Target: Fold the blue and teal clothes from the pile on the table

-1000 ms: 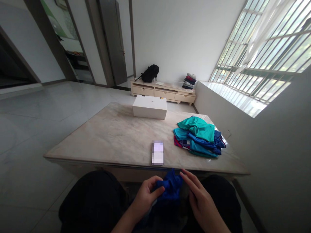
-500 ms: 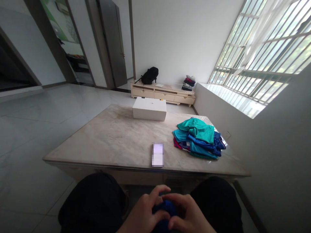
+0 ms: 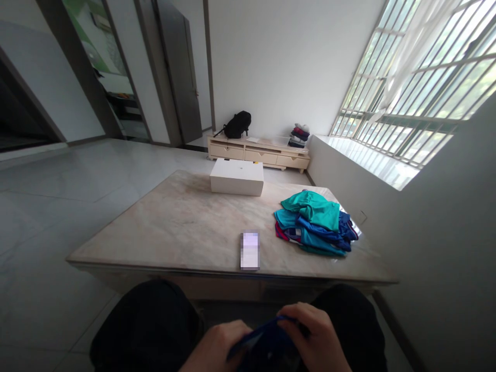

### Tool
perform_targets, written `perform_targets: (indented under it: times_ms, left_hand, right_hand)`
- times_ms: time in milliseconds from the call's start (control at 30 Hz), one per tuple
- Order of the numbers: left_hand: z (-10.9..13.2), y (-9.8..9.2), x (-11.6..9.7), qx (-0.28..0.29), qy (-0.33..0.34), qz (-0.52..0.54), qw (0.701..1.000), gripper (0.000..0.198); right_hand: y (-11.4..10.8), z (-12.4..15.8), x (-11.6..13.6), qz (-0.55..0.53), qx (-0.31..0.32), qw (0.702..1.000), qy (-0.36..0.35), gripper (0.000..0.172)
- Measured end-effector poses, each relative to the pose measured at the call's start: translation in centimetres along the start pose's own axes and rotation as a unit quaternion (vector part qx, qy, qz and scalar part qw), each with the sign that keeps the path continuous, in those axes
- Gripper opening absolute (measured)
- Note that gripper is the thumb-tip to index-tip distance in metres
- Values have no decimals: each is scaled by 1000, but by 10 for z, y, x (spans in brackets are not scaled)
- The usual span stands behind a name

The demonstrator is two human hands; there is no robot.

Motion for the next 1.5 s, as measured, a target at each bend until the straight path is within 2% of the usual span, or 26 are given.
perform_targets:
  times_ms: [100, 200, 333, 400, 467, 567, 667, 733, 800, 867, 967, 1067, 1167, 1267, 1367, 1500]
  left_hand:
    - [9, -7, 15, -33, -44, -13, 998, 17]
    - [15, -16, 29, -77, -67, -28, 994, 15]
    - [19, -32, 40, -147, -65, 4, 987, 35]
    - [19, -40, 41, -177, -59, 45, 981, 48]
    - [17, -49, 37, -190, -49, 65, 978, 52]
    - [12, -60, 28, -178, -19, 20, 984, 35]
    - [6, -66, 25, -177, 38, -27, 983, 15]
    - [4, -65, 30, -188, 78, -39, 978, 17]
    - [2, -60, 38, -195, 104, -52, 974, 27]
    - [0, -55, 43, -199, 126, -76, 969, 30]
    - [-2, -48, 46, -201, 145, -118, 961, 14]
    - [-4, -48, 44, -219, 131, -136, 957, 13]
    - [-4, -52, 41, -265, 114, -127, 949, 16]
    - [-1, -57, 34, -313, 96, -110, 939, 20]
    - [7, -62, 22, -362, 45, -79, 928, 27]
    - [23, -62, -8, -402, -7, -48, 914, 33]
  right_hand:
    - [-17, -2, 2, -3, -58, 998, -9, 11]
    - [-28, -4, 3, -13, -86, 996, -18, 8]
    - [-35, -7, -8, -38, -112, 993, -9, 9]
    - [-35, -10, -23, -50, -115, 992, 6, 9]
    - [-32, -15, -44, -74, -109, 991, 18, 10]
    - [-24, -23, -79, -133, -127, 982, 27, 12]
    - [-14, -27, -108, -190, -164, 967, 45, 13]
    - [-8, -27, -120, -208, -179, 960, 58, 14]
    - [-4, -25, -126, -214, -186, 957, 68, 14]
    - [-2, -24, -128, -214, -179, 958, 73, 15]
    - [1, -24, -129, -210, -163, 961, 76, 16]
    - [2, -24, -129, -196, -160, 965, 75, 17]
    - [1, -24, -126, -153, -157, 973, 71, 17]
    - [-3, -22, -113, -102, -144, 983, 54, 17]
    - [-13, -19, -92, -71, -142, 986, 54, 19]
    - [-30, -9, -62, -85, -104, 982, 133, 27]
Point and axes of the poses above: each hand's wrist, its own z-axis away from the middle knuckle, its own y-axis out of the palm, x = y × z, the point moved 4 cm from there along -z, towards the middle knuckle, and after that the axes turned 4 degrees about x, right-handed, at the moved point
